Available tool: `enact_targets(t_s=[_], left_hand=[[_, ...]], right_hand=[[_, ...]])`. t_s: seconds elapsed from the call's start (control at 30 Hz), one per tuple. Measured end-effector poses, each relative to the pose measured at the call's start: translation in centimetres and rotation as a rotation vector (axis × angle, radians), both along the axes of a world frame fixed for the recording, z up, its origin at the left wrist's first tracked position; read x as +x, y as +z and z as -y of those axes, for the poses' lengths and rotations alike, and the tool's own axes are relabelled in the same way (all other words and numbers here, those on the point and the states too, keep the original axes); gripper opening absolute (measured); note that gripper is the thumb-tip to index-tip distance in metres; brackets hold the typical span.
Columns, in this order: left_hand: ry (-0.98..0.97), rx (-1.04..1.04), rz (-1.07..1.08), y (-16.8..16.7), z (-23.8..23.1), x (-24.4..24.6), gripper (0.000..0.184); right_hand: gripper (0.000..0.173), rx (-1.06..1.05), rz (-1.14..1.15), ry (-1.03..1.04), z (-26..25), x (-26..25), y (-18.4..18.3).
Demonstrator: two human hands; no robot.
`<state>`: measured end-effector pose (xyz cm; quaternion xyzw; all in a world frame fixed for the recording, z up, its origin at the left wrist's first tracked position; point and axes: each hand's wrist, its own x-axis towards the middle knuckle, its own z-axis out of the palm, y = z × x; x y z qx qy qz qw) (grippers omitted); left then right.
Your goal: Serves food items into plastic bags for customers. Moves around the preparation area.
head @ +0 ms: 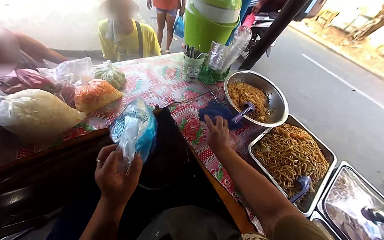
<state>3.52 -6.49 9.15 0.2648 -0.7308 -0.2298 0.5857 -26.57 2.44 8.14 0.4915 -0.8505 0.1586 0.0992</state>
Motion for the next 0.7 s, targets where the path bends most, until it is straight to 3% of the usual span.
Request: enact_targets(t_s=[0.1,0.17,0.27,0.4,0.5,0.6,0.7], left_hand=[[0.016,0.001,0.034,-1.0,-2.0,0.8,0.028],[-0.008,-0.002,0.048,-1.3,-3.1,0.8,0.028],[-0.071,-0.001,0.053,-1.8,-4.1,0.8,0.025],[-0.152,-0.002,0.015,-2.1,-4.2,1.5,0.023],[-0.210,-0.022,-0.031,-1.8,-3.6,1.7,0.021],[-0.267,-0.163,-0.034,-1.2,-0.7,2.3,0.022],[-0.229,-0.301,-0.059,-1.5,6.0,1.5,0.029]], right_hand=[[0.058,0.028,-0.163,-0.020,5.2,-4.1,-1.9],[0.068,0.215,-0.031,-0.152,7.5,-6.3,-1.6],[0.067,0.378,0.225,-0.379,8.5,-7.8,-0.4],[0.050,0.452,0.432,-0.329,4.4,-3.1,3.0],[0.046,0.281,0.273,-0.318,1.0,1.4,6.0],[0.051,0.093,0.106,-0.320,1.2,-0.3,3.1],[0.049,0.021,0.258,-0.340,2.6,-1.0,-1.2]])
